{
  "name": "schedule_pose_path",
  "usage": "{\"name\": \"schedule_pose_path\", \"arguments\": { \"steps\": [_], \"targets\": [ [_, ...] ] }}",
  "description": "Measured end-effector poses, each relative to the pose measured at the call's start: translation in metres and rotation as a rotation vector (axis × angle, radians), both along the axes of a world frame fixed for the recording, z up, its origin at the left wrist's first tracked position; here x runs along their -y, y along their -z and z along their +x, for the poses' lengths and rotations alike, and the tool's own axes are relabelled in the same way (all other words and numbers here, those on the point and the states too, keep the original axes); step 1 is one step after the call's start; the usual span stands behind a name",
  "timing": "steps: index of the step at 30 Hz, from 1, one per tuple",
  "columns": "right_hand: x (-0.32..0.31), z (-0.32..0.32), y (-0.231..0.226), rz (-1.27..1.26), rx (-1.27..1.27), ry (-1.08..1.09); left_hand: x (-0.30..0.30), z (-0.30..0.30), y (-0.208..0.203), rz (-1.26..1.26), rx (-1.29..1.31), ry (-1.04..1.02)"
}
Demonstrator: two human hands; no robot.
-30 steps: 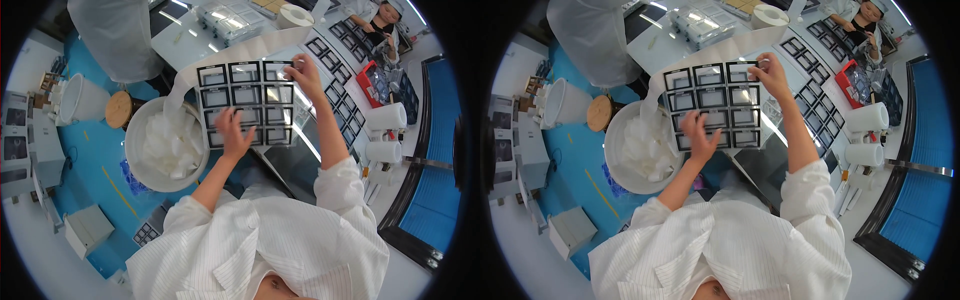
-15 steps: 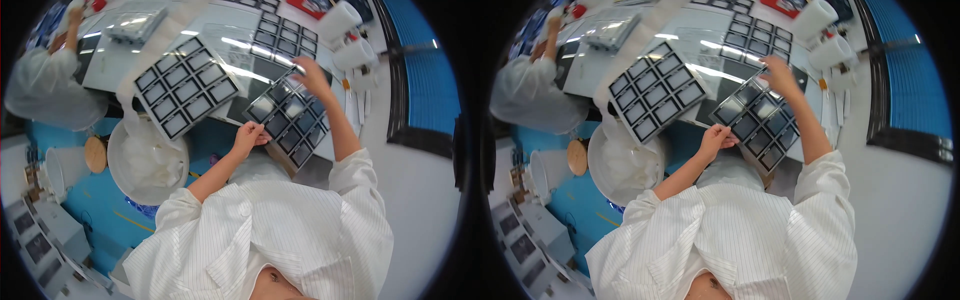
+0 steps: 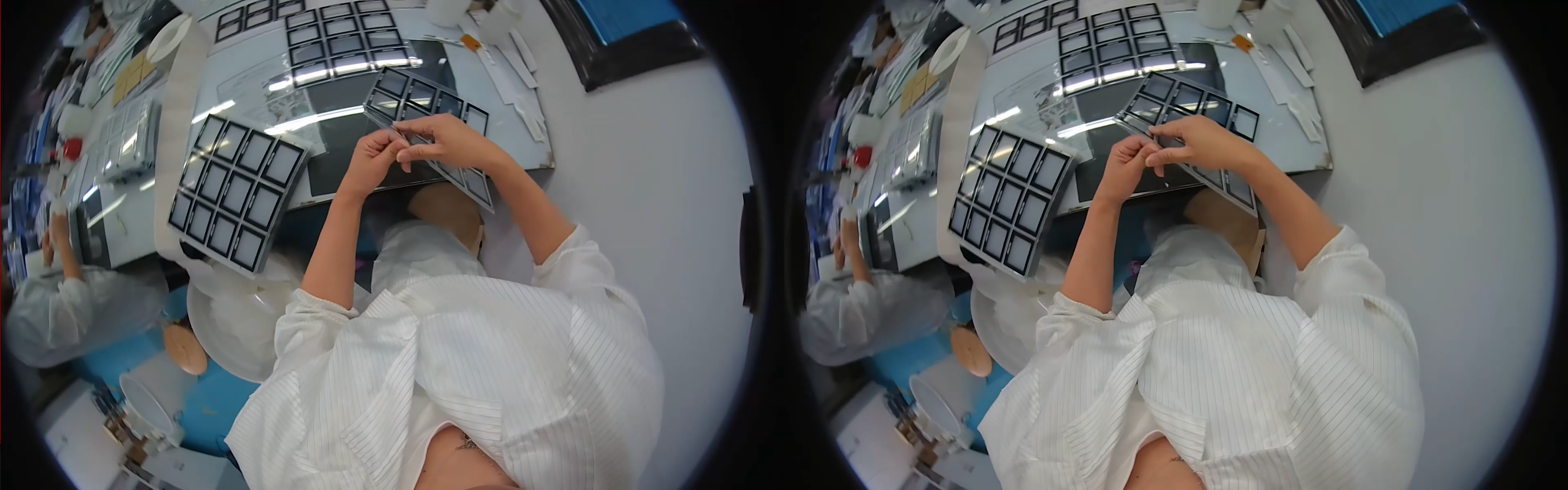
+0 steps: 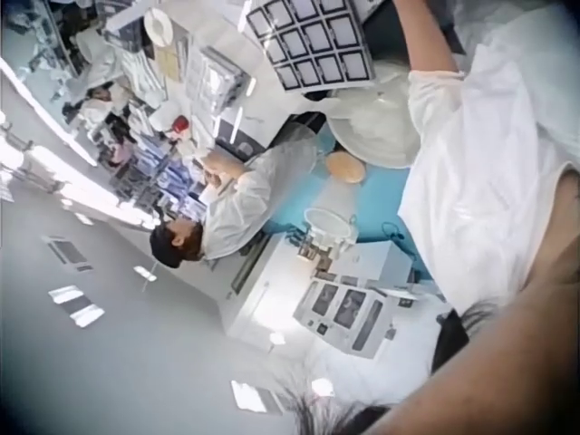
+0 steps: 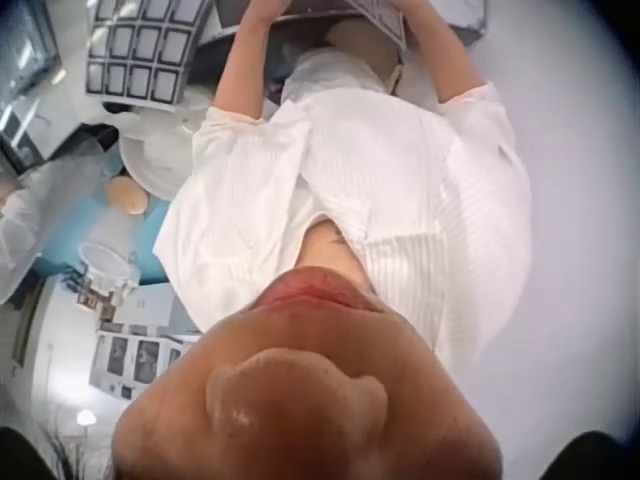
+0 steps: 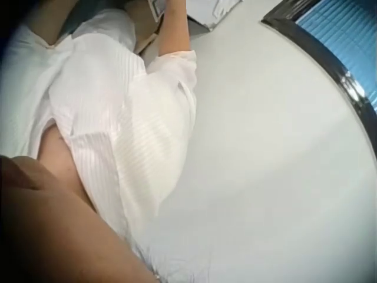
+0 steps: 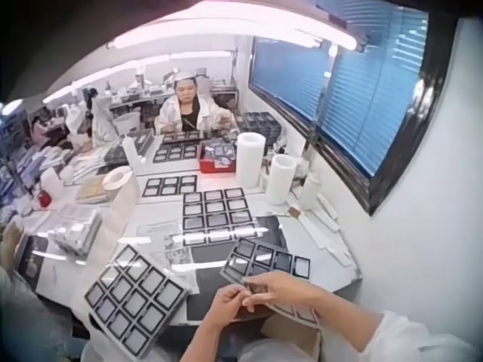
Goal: Sort small components into grid-shaped trays on an assembly line.
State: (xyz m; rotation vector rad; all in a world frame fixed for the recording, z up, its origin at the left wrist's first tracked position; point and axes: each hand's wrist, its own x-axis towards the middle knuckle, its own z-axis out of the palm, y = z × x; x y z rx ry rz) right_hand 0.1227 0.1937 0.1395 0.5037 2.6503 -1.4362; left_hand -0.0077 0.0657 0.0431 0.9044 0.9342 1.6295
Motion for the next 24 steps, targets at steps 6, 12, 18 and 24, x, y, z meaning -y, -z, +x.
{"name": "schedule_pose_path", "arguments": {
  "steps": [6, 12, 18, 24],
  "targets": [
    [-0.016, 0.005, 0.006, 0.166, -0.116, -0.009, 0.004, 0.010, 0.016, 0.043, 0.042, -0.033],
    [-0.008, -0.010, 0.008, 0.676, -0.103, -0.022, 0.072, 0.030, 0.068, -0.450, 0.147, -0.334],
    [0.060, -0.020, 0.014, 0.379, 0.003, -0.026, 0.096, 0.036, 0.065, -0.581, 0.045, -0.359],
    [0.083, -0.012, 0.014, 0.468, -0.047, 0.074, 0.089, 0.023, 0.056, -0.552, -0.566, -0.860]
  ]
}}
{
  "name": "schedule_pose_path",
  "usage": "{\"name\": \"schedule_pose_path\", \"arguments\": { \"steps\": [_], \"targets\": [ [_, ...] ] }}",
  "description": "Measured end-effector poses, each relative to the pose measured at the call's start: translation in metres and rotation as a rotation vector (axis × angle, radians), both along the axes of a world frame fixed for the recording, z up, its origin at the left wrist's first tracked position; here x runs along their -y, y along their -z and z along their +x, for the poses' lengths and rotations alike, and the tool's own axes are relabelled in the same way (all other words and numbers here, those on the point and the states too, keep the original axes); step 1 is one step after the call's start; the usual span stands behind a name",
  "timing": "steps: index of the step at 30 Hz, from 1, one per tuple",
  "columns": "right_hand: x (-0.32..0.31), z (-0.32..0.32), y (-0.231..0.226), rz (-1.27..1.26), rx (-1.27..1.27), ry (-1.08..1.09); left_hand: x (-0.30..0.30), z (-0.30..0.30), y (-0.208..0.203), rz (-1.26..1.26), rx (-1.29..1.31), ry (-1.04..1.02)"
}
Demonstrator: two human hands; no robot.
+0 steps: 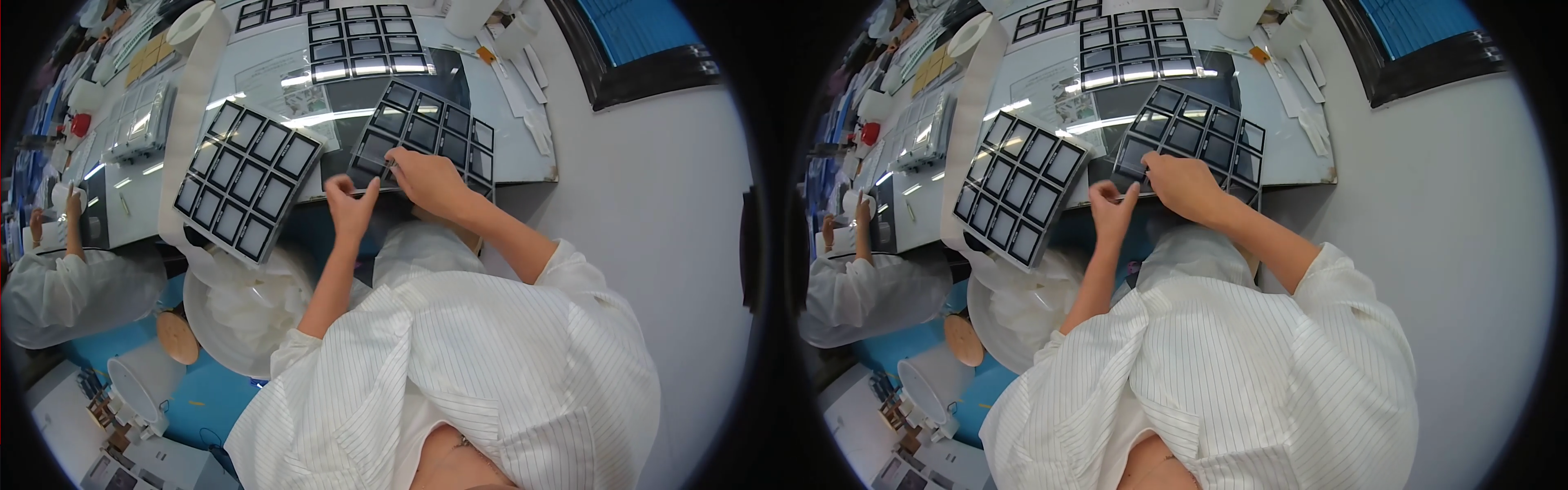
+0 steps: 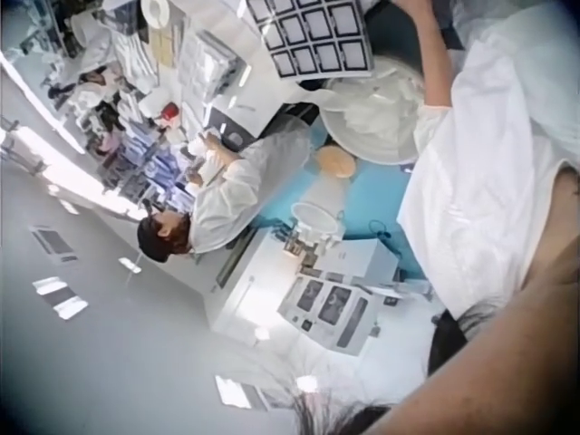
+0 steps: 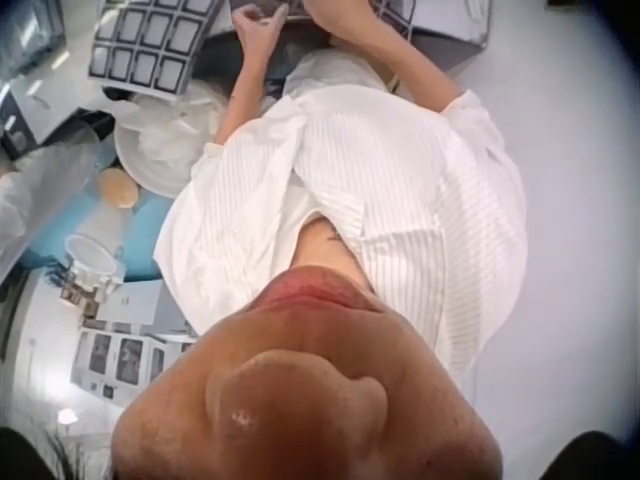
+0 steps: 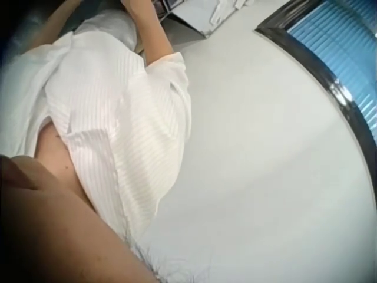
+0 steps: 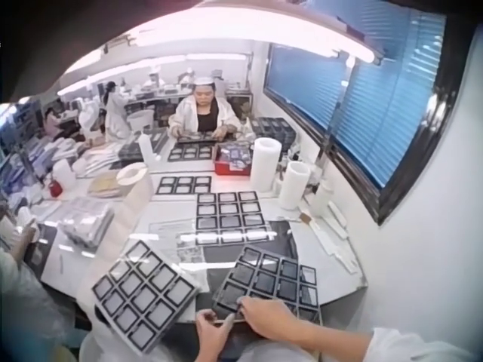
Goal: Sort small components into grid-shaped trays on an assembly line.
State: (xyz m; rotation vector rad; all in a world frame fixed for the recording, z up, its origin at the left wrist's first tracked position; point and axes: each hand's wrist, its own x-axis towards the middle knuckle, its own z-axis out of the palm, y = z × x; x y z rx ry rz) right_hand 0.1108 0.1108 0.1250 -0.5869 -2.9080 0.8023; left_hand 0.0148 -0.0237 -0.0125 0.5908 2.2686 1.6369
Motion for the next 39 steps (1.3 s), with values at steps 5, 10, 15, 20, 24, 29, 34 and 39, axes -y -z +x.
{"name": "schedule_pose_path", "arguments": {
  "steps": [5, 10, 15, 20, 24, 29, 34, 39],
  "targets": [
    [0.007, 0.009, -0.014, 0.035, 0.082, -0.052, -0.032, -0.077, -0.050, -0.135, -0.080, 0.463],
    [0.014, 0.016, -0.032, 0.063, 0.129, -0.088, -0.064, -0.101, -0.050, -0.082, 0.078, 0.738],
    [0.012, 0.029, -0.044, 0.240, 0.053, -0.036, -0.085, -0.080, -0.050, -0.036, 0.390, 0.954],
    [0.003, 0.037, -0.049, 0.491, -0.050, 0.042, -0.082, -0.052, -0.054, 0.252, 0.906, 0.989],
    [-0.014, 0.036, -0.060, 0.063, 0.095, 0.046, -0.076, -0.038, -0.048, 0.290, 0.971, 0.930],
    [-0.021, 0.057, -0.013, 0.106, 0.054, -0.129, -0.076, -0.023, -0.041, 0.348, 1.001, 0.915],
    [-0.006, 0.050, -0.020, 0.107, 0.080, -0.061, -0.067, -0.024, -0.028, 0.355, 1.031, 0.833],
    [-0.027, 0.051, -0.005, -0.427, 0.004, 0.085, -0.061, -0.019, -0.034, 0.271, 1.002, 0.774]
  ]
}}
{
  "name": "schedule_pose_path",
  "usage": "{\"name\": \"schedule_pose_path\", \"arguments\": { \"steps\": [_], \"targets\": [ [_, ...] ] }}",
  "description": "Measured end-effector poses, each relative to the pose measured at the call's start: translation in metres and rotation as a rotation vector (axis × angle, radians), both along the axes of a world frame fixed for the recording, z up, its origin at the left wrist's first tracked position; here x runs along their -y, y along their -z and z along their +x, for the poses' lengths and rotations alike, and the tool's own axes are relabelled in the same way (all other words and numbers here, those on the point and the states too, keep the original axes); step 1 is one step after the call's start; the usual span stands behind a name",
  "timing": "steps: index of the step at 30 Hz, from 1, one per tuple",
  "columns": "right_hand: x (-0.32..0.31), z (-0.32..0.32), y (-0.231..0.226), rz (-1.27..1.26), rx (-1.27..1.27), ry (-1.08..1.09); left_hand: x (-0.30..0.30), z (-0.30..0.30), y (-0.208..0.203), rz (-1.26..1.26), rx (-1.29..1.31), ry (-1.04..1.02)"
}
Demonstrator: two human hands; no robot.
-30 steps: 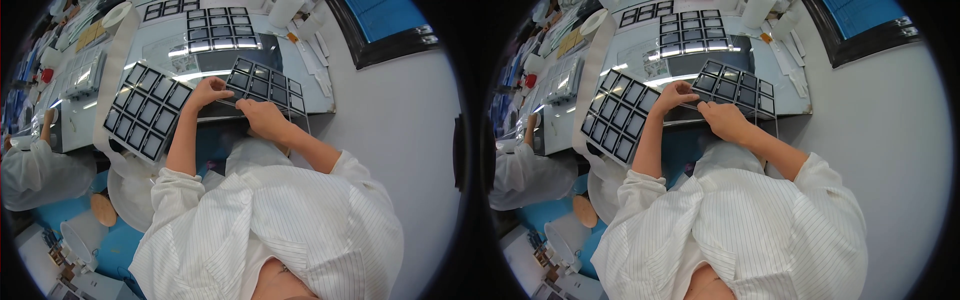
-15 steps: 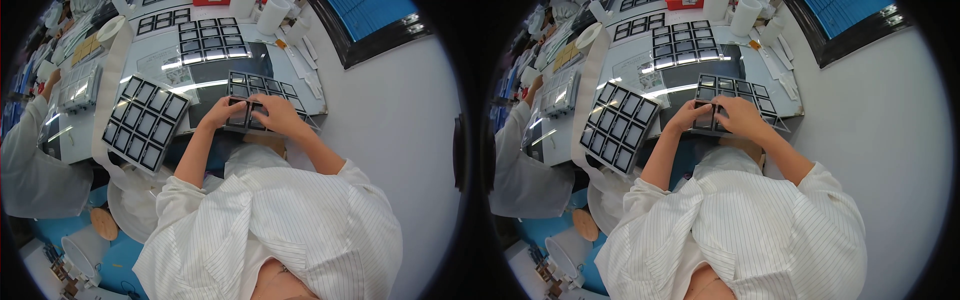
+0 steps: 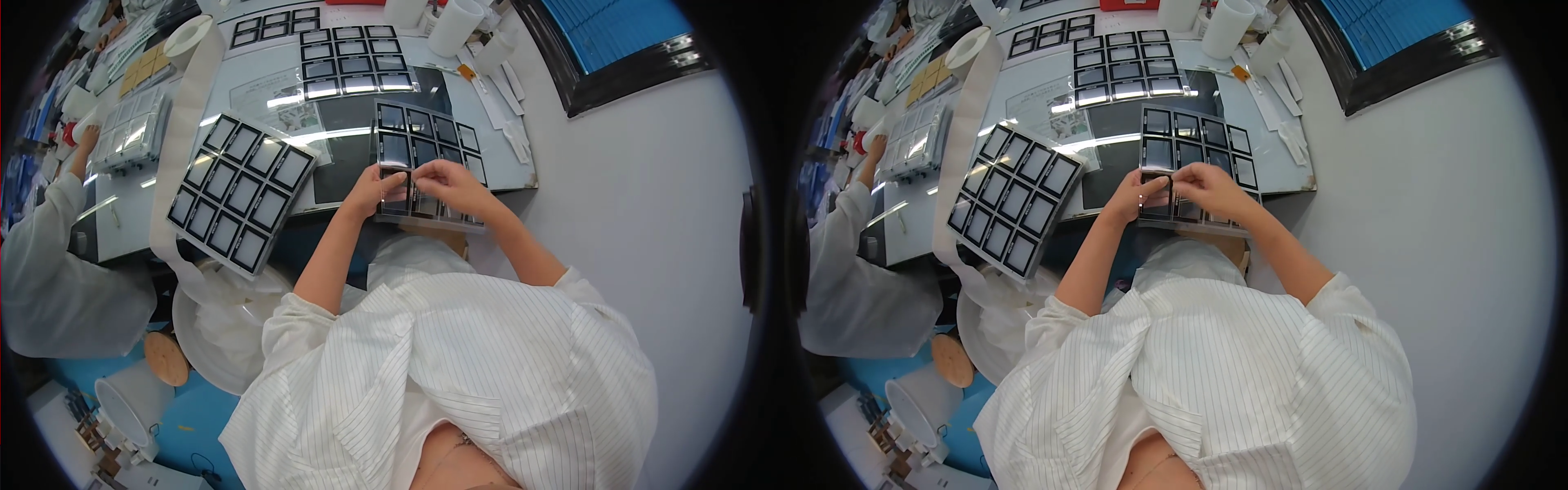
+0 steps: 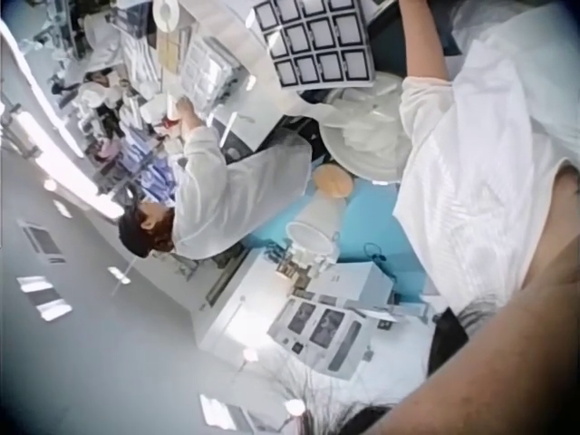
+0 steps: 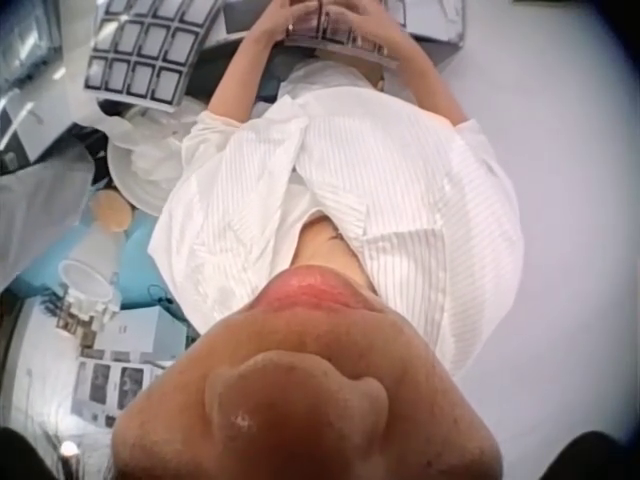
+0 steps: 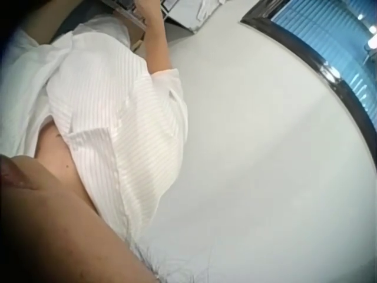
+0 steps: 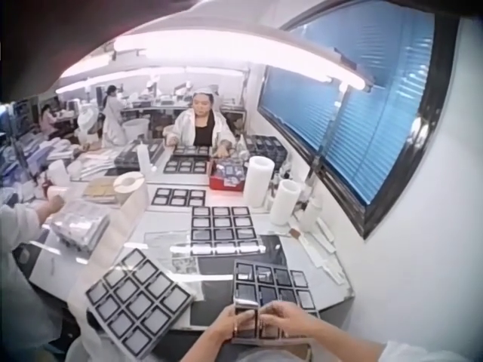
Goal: Sort small components into grid-shaped trays on an assembly line.
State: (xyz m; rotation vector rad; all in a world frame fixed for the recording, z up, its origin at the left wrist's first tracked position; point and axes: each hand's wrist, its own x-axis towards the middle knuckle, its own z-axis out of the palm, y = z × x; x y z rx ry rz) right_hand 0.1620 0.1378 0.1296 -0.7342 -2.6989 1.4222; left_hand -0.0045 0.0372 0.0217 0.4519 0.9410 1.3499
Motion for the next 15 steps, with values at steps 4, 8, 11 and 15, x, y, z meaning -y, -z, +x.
{"name": "schedule_pose_path", "arguments": {
  "steps": [4, 8, 11, 15],
  "targets": [
    [-0.010, 0.000, 0.013, -0.553, -0.106, 0.437, -0.001, 0.010, -0.007, -0.008, 0.002, -0.025],
    [-0.006, -0.012, 0.005, -0.286, 0.023, 0.510, -0.005, 0.022, -0.014, 0.019, -0.015, -0.060],
    [-0.001, -0.015, -0.012, 0.078, 0.165, 0.357, -0.006, 0.031, -0.022, 0.043, -0.042, -0.081],
    [-0.007, -0.009, -0.009, 0.475, 0.140, 0.208, -0.006, 0.035, -0.022, 0.059, -0.077, -0.087]
  ]
}}
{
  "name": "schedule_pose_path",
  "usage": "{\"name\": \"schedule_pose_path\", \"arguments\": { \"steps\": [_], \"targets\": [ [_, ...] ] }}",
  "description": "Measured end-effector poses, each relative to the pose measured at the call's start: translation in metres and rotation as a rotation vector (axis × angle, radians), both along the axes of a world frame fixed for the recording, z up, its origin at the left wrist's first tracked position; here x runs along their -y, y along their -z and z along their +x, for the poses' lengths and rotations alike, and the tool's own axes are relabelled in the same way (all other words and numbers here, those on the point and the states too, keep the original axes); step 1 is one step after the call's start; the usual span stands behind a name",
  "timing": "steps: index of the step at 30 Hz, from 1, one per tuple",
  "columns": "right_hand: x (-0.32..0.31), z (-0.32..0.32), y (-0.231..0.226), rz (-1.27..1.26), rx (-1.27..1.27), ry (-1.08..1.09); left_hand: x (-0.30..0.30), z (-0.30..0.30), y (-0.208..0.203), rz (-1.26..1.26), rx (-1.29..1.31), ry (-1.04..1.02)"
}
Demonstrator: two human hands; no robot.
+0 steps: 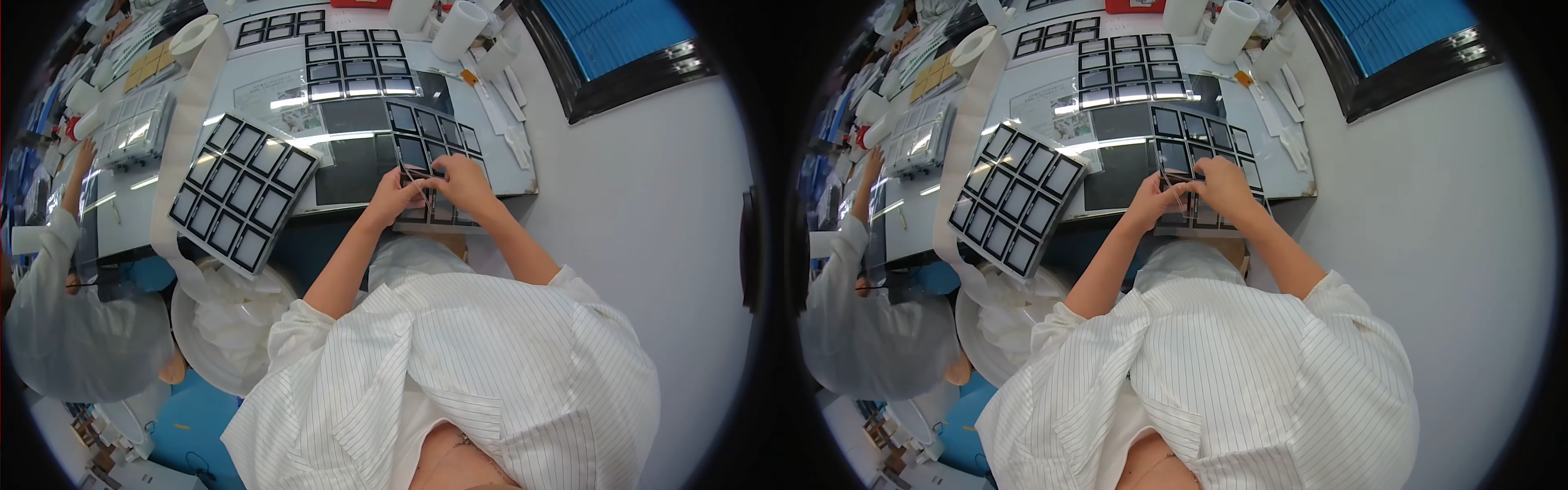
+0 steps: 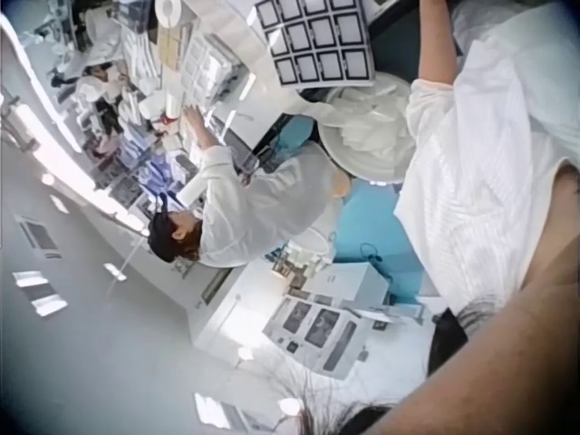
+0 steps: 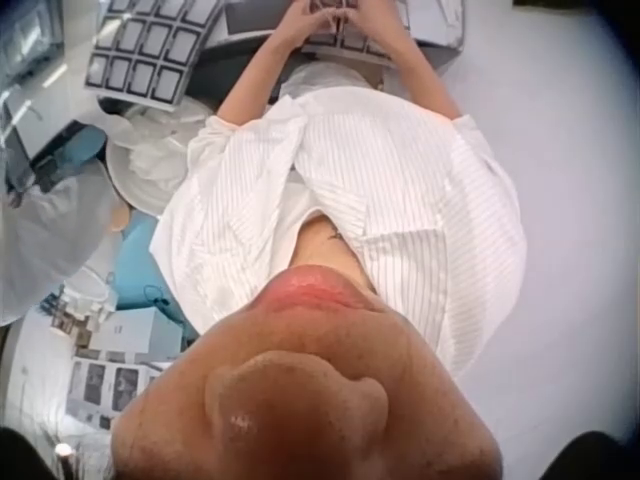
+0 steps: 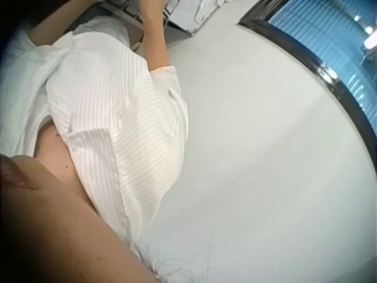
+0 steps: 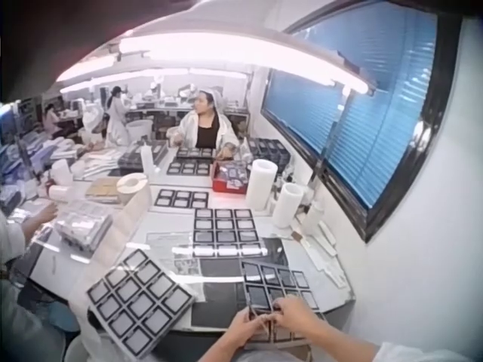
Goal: Sort small components into grid-shaped trays on an assembly line.
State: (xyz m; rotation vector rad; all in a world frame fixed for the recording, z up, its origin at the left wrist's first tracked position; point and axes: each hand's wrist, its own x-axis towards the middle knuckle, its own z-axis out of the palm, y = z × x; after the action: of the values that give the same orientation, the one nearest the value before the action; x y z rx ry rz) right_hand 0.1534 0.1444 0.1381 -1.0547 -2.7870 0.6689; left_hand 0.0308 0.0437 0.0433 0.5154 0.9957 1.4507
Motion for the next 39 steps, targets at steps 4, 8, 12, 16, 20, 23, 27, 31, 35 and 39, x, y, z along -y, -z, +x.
{"name": "schedule_pose_path", "arguments": {
  "steps": [4, 8, 12, 16, 20, 23, 27, 31, 35, 39],
  "targets": [
    [-0.004, 0.002, 0.013, 0.229, 0.081, -0.099, -0.001, 0.001, 0.006, 0.023, 0.013, -0.001],
    [0.000, -0.001, 0.020, 0.291, 0.144, -0.169, -0.002, 0.004, 0.006, -0.006, 0.054, 0.002],
    [0.009, -0.008, 0.021, 0.377, 0.269, -0.173, -0.003, 0.009, 0.013, 0.002, 0.146, -0.008],
    [0.007, -0.010, 0.024, 0.441, 0.275, -0.211, -0.005, 0.010, 0.023, -0.042, 0.092, -0.020],
    [-0.024, -0.009, 0.017, 0.335, 0.196, -0.147, 0.003, 0.007, 0.033, -0.135, 0.072, -0.034],
    [-0.014, -0.020, 0.016, 0.195, 0.320, -0.054, 0.008, 0.011, 0.045, -0.177, 0.188, -0.072],
    [-0.038, -0.016, 0.026, 0.216, 0.180, -0.105, 0.014, 0.002, 0.054, -0.276, 0.141, -0.076],
    [-0.044, -0.022, 0.021, 0.113, 0.035, -0.252, 0.026, -0.004, 0.057, -0.315, 0.112, -0.102],
    [-0.010, -0.035, 0.021, 0.143, 0.190, -0.233, 0.038, -0.014, 0.055, -0.396, -0.244, -0.152],
    [0.010, -0.036, 0.034, 0.216, 0.149, -0.192, 0.036, 0.001, 0.005, -0.757, -1.234, -0.145]
  ]
}}
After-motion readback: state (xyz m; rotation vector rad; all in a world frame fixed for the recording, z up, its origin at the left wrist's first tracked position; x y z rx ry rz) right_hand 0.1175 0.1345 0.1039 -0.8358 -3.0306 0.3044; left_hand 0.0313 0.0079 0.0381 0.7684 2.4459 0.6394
